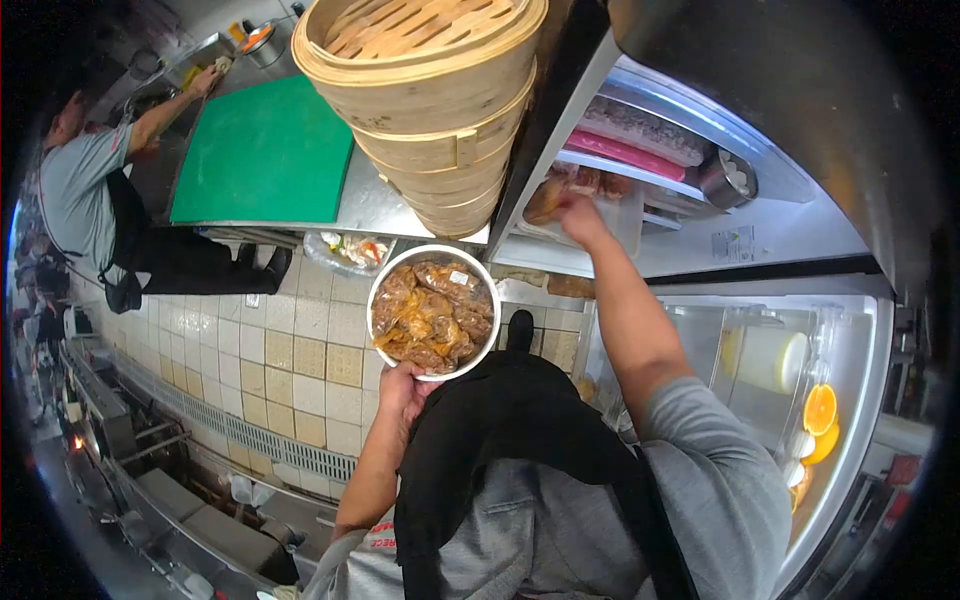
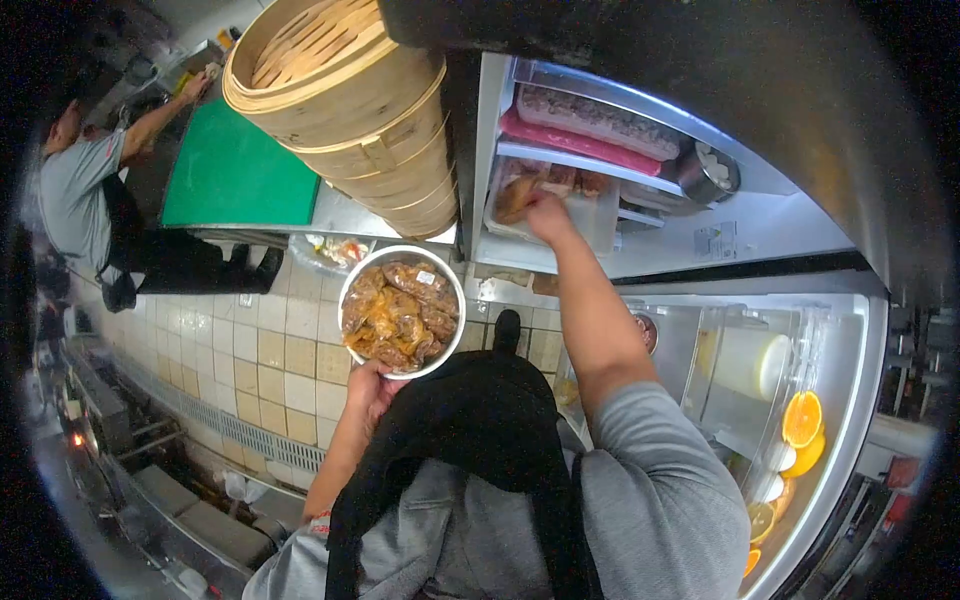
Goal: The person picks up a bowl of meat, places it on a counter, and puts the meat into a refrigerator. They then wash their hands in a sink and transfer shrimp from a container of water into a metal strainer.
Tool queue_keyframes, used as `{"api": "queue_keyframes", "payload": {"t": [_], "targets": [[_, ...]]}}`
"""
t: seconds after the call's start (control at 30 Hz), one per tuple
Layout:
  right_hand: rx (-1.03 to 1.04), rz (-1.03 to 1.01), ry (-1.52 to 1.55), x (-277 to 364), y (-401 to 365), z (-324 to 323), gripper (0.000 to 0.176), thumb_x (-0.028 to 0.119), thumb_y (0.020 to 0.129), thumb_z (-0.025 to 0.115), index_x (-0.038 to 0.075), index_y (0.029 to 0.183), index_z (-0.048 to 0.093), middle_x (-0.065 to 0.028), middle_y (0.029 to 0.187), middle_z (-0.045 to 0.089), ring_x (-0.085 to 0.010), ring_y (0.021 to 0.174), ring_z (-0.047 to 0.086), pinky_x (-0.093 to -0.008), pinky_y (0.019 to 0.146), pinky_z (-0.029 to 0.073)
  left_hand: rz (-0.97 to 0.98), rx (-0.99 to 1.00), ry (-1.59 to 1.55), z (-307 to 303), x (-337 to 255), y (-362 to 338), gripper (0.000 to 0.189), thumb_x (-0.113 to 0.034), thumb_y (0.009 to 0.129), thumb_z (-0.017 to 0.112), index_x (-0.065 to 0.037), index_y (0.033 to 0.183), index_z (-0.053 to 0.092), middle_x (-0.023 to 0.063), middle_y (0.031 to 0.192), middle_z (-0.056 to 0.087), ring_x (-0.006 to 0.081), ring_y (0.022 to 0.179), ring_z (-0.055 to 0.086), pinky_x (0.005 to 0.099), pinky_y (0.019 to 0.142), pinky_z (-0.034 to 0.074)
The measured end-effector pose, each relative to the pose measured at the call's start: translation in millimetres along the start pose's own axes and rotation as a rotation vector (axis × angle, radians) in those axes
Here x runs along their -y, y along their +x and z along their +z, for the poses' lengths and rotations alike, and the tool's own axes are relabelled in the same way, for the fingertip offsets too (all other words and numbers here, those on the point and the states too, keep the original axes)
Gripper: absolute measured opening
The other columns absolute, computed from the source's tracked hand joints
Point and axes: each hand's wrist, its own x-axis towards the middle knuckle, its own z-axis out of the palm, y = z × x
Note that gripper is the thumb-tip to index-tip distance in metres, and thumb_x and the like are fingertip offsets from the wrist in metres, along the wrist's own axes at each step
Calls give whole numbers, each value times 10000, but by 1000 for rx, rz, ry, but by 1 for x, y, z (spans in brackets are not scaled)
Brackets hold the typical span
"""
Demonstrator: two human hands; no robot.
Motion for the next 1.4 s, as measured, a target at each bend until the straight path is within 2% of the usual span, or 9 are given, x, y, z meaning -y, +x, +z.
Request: {"api": "queue_keyframes", "payload": {"t": [0.13, 0.3, 0.47, 0.6, 0.8, 1.0, 1.17, 1.23, 1.4], "targets": [[283, -40, -336, 26, 16, 6, 255, 165, 761, 602, 21, 965, 657, -184, 954, 652, -275, 891, 614, -362, 822, 468, 54, -31, 112, 20, -1, -6, 552, 55, 714, 382, 131, 1246, 254, 287, 1098, 519, 402, 897, 623, 442, 690, 596], [-60, -25, -156, 101, -72, 1, 244, 238, 815, 594, 94, 1000, 663, -180, 912, 649, -304, 885, 623, -393, 818, 476, -6, -94, 170, 26, -3, -1, 525, 79, 707, 385, 106, 1224, 302, 267, 1068, 536, 367, 837, 641, 418, 612, 608], [365, -248, -140, 146, -130, 68, 486, 361, 816, 616, 112, 1224, 529, -199, 1237, 514, -357, 1127, 502, -413, 962, 391, 31, -16, 277, 43, -12, -3, 552, 93, 701, 382, 79, 1245, 290, 254, 1091, 527, 377, 828, 642, 419, 620, 607], [172, -568, -419, 184, -139, 91, 559, 229, 751, 659, 141, 1276, 490, -200, 1371, 368, -335, 1180, 428, -371, 1016, 350, 58, 11, 406, 43, -10, 6, 536, 94, 673, 423, 34, 1203, 382, 203, 979, 582, 312, 728, 652, 380, 500, 586], [11, -606, -135, 152, -111, 99, 295, 68, 716, 618, 88, 1006, 566, -62, 1003, 576, -246, 981, 547, -394, 826, 478, -9, -46, 375, 41, -13, 5, 504, 91, 673, 423, 21, 1172, 412, 189, 932, 598, 288, 667, 649, 355, 482, 574], [-199, 88, 854, 89, -100, 3, 209, 79, 818, 552, 33, 1019, 590, -61, 860, 608, -113, 749, 549, -265, 660, 451, 6, -51, 444, 32, -16, 4, 516, 86, 676, 422, 48, 1189, 379, 216, 980, 582, 318, 712, 653, 387, 513, 591], [-497, 218, 439, -10, -60, -71, 195, 105, 823, 540, 7, 977, 610, -84, 854, 632, -149, 717, 589, -283, 644, 486, 52, -70, 374, 34, -14, 6, 524, 85, 680, 418, 66, 1199, 350, 229, 963, 579, 333, 721, 653, 398, 524, 597], [-446, 544, 324, -13, -42, -84, 162, 120, 819, 541, 10, 921, 603, -75, 818, 615, -165, 669, 576, -284, 597, 494, 52, -73, 376, 38, -15, 3, 524, 87, 681, 417, 63, 1200, 352, 229, 974, 575, 335, 730, 652, 400, 531, 597], [-79, 525, 216, -18, 13, -44, 433, 304, 766, 626, 1, 1067, 551, -129, 936, 594, -233, 754, 578, -345, 631, 505, 42, -59, 365, 41, -11, 2, 516, 89, 683, 415, 59, 1195, 365, 228, 991, 571, 340, 745, 651, 406, 545, 597]]}}
